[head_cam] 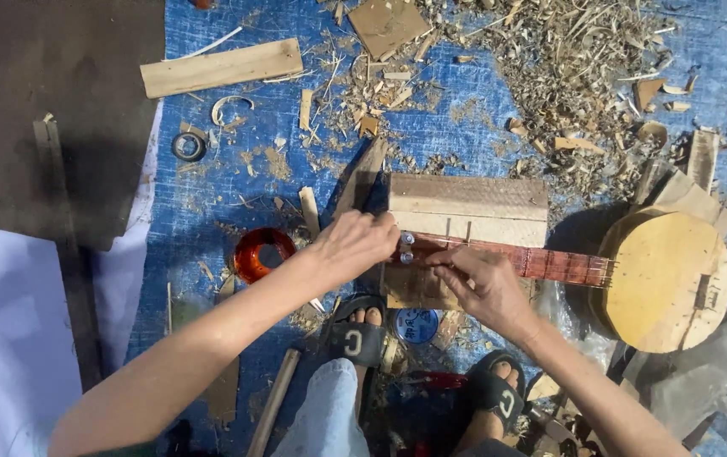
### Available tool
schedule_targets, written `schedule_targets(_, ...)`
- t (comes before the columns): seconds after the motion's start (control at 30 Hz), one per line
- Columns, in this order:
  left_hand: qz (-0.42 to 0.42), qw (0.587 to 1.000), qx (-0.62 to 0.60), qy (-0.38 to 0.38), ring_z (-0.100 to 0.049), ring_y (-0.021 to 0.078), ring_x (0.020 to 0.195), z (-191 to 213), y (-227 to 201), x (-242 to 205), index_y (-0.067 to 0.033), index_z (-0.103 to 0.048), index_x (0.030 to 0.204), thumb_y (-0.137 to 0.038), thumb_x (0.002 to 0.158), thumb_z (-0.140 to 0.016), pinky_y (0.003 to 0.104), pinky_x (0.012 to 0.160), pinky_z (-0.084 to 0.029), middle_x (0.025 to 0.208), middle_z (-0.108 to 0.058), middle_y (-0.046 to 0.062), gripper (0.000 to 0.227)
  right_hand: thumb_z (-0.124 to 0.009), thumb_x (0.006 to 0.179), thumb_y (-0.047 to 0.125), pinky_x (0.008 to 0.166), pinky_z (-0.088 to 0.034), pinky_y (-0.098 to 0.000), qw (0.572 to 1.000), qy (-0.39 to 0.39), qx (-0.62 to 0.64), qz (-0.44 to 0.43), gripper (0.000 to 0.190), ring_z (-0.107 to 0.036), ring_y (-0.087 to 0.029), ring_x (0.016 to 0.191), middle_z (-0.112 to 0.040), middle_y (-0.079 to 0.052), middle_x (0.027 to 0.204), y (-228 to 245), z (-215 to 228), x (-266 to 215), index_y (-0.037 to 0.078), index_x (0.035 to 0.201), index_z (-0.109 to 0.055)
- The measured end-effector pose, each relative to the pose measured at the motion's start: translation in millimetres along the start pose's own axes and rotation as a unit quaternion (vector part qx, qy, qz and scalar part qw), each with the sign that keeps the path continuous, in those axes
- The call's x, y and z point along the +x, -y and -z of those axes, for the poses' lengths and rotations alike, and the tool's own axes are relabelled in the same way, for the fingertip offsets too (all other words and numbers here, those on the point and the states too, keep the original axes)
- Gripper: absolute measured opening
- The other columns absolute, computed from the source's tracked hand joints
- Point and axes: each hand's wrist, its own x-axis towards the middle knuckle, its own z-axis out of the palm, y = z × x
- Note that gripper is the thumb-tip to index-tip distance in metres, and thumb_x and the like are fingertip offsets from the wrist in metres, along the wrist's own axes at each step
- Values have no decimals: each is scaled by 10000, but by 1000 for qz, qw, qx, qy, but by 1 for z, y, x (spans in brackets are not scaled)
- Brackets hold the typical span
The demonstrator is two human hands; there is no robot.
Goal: Attaching thin wires to the neck of a handmade instrument and applying liquid from a container using a small stick.
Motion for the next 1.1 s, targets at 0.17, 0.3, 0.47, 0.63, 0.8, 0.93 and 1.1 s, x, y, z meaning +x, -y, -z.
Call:
schedule_targets(0.17,-61,991,117,-15,-562,210,458,-9,-21,14,-143,-648,704,-156,686,-810,373,416,-391,634,-508,-3,163,-714,900,89,596,-609,-380,992,-45,88,-72,165,-764,-268,645,-788,-166,746,-19,-36,-12,70,1043,-794)
schedule_targets(0.3,59,990,-43,117,-679,244,658,33,-53,22,-149,-738,769,-157,847,-682,364,527,-483,780,-661,68,97,-670,956,159,637,-619,-307,877,-45,385,-284,213,-717,-176,693,-755,-148,814,-15,-63,-20,46,1111,-761)
schedule_targets(0.47,193,950,-80,230,-716,354,847,7,-66,6,-59,-691,1038,-208,790,-765,491,702,-595,1105,-624,154,299,-664,978,238,645,-648,-268,747,-50,548,-374,256,-751,-185,717,-756,-161,884,-11,-82,-21,11,1086,-713)
schedule_targets(0.63,247,969,11,29,-709,322,675,29,-92,-1,16,-567,1028,14,755,-652,425,497,-614,963,-606,159,286,-557,1033,416,739,-502,-298,668,50,654,-351,349,-553,-166,834,-587,-57,968,-12,-88,-16,76,1089,-610)
schedule_targets(0.8,294,943,-93,-121,-651,313,588,29,-111,-19,-29,-594,929,-47,897,-611,432,499,-539,852,-625,126,40,-593,950,254,902,-551,-333,571,44,766,-292,292,-659,-180,966,-689,-88,1091,-29,-106,-19,35,1131,-657)
schedule_targets(0.93,317,921,-114,-194,-630,307,640,26,-128,-30,-36,-659,1047,10,906,-631,412,591,-518,914,-649,108,151,-730,895,306,797,-522,-260,587,38,743,-319,281,-610,-117,836,-672,-20,956,-20,-109,-14,80,1057,-696)
schedule_targets(1.1,271,929,-119,-223,-621,219,661,-2,-137,-40,-24,-575,1015,53,901,-613,362,593,-539,830,-644,91,143,-811,804,293,851,-397,-343,625,11,675,-391,227,-513,-197,908,-628,-58,961,-17,-119,-6,113,906,-716)
